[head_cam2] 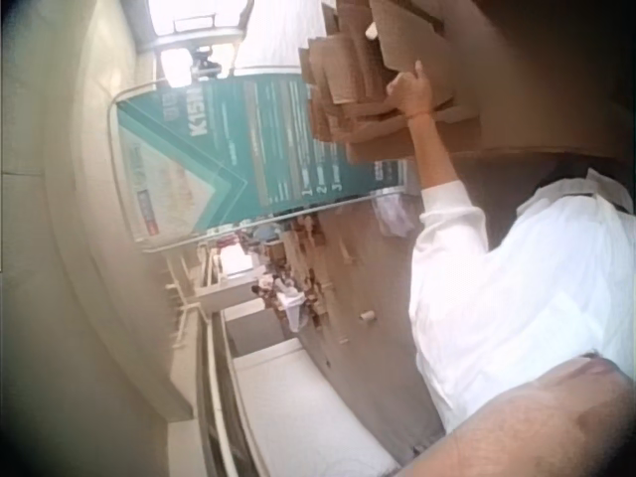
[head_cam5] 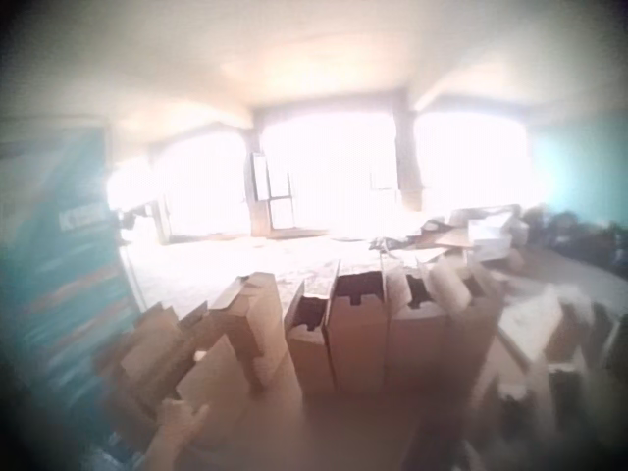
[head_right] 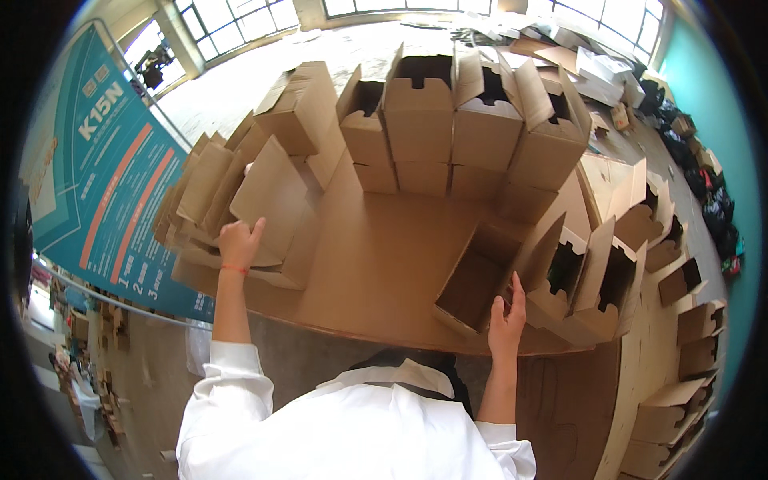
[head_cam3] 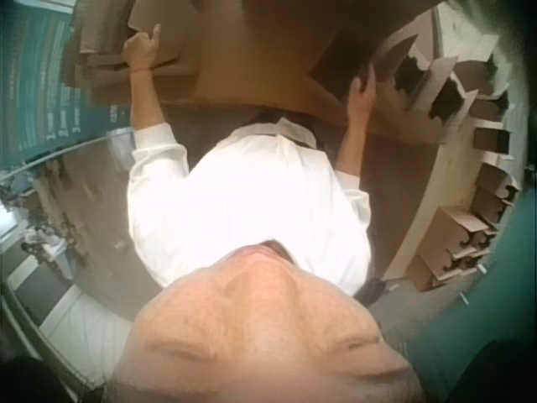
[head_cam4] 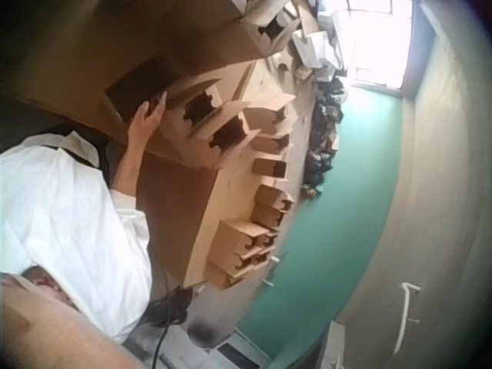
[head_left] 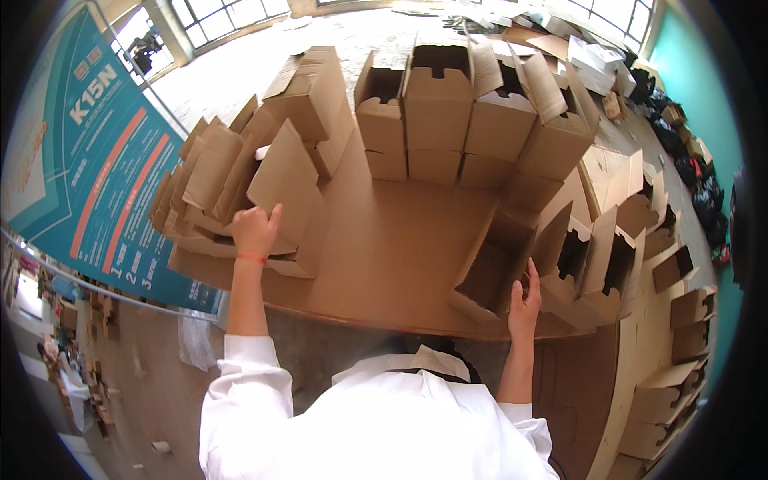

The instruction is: The person places plastic bottles into cardboard inserts within boxes and then stacks the completed boxes.

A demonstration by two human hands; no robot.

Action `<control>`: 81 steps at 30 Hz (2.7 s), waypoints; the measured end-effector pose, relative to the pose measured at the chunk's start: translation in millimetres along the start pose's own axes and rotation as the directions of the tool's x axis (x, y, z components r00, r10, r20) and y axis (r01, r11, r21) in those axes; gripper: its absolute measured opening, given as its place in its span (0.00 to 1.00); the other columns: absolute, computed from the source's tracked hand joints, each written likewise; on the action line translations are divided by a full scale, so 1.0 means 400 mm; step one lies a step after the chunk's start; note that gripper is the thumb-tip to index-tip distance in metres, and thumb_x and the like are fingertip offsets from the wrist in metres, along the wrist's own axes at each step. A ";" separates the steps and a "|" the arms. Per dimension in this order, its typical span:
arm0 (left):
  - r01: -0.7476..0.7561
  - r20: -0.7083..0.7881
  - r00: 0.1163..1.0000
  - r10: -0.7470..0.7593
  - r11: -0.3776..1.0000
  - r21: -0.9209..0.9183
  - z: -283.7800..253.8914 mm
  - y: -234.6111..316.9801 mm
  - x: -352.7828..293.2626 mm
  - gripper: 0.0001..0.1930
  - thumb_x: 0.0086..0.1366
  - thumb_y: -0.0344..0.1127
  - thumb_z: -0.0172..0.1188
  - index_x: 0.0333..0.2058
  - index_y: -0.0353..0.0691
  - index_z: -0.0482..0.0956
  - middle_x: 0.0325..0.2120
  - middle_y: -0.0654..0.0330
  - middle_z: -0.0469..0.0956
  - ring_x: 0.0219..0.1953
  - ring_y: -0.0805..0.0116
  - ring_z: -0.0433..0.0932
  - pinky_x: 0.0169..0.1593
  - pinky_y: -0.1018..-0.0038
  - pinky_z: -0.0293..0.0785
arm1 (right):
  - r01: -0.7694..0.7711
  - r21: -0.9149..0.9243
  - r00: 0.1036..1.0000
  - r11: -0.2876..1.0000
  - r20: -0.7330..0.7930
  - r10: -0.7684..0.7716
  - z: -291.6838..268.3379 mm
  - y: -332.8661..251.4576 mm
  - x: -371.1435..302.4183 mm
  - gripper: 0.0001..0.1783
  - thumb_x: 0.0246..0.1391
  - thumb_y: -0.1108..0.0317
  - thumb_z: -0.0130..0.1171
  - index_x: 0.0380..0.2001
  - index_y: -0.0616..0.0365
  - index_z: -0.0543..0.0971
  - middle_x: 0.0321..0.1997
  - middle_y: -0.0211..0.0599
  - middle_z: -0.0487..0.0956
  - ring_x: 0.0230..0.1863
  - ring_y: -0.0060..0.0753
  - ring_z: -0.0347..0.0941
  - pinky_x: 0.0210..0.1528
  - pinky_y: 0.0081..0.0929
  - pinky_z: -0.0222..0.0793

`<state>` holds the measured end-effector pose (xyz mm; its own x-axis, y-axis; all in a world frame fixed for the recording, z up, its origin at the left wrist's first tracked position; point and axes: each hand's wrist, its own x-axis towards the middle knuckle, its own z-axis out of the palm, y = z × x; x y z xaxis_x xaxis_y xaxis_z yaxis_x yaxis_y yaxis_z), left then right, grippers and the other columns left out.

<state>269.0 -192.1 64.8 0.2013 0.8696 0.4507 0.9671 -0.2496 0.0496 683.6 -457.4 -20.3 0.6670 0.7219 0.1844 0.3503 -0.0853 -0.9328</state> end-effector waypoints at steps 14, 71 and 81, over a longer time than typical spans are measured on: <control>-0.006 -0.346 0.916 -0.203 0.855 -0.518 -0.039 -0.004 -0.076 0.24 0.66 0.48 0.54 0.50 0.31 0.71 0.52 0.50 0.69 0.54 0.52 0.68 0.59 0.61 0.61 | 0.011 -0.018 0.999 1.000 -0.034 -0.012 -0.001 -0.040 0.003 0.35 0.57 0.64 0.59 0.65 0.55 0.59 0.68 0.43 0.60 0.68 0.43 0.56 0.65 0.38 0.55; -0.140 0.019 0.978 0.208 0.722 -0.678 0.133 0.256 -0.286 0.26 0.61 0.39 0.58 0.58 0.41 0.70 0.63 0.49 0.60 0.65 0.51 0.59 0.64 0.58 0.57 | 0.575 -0.075 0.618 0.815 0.693 -0.372 0.511 -0.145 -0.032 0.34 0.46 0.74 0.57 0.61 0.56 0.67 0.69 0.42 0.58 0.71 0.53 0.47 0.68 0.41 0.52; -0.266 0.197 0.843 0.501 0.705 -0.657 0.124 0.186 -0.244 0.41 0.49 0.48 0.70 0.61 0.43 0.65 0.65 0.52 0.56 0.68 0.51 0.52 0.65 0.55 0.56 | 0.552 -0.090 0.598 0.829 0.736 -0.318 0.483 -0.131 -0.001 0.26 0.49 0.69 0.59 0.54 0.55 0.73 0.67 0.40 0.61 0.71 0.54 0.47 0.67 0.43 0.54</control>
<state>329.0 -274.3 -19.9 0.6850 0.6915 0.2294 0.5262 -0.6873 0.5007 538.0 -320.5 -31.4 -0.1967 0.9639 0.1792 0.7179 0.2661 -0.6433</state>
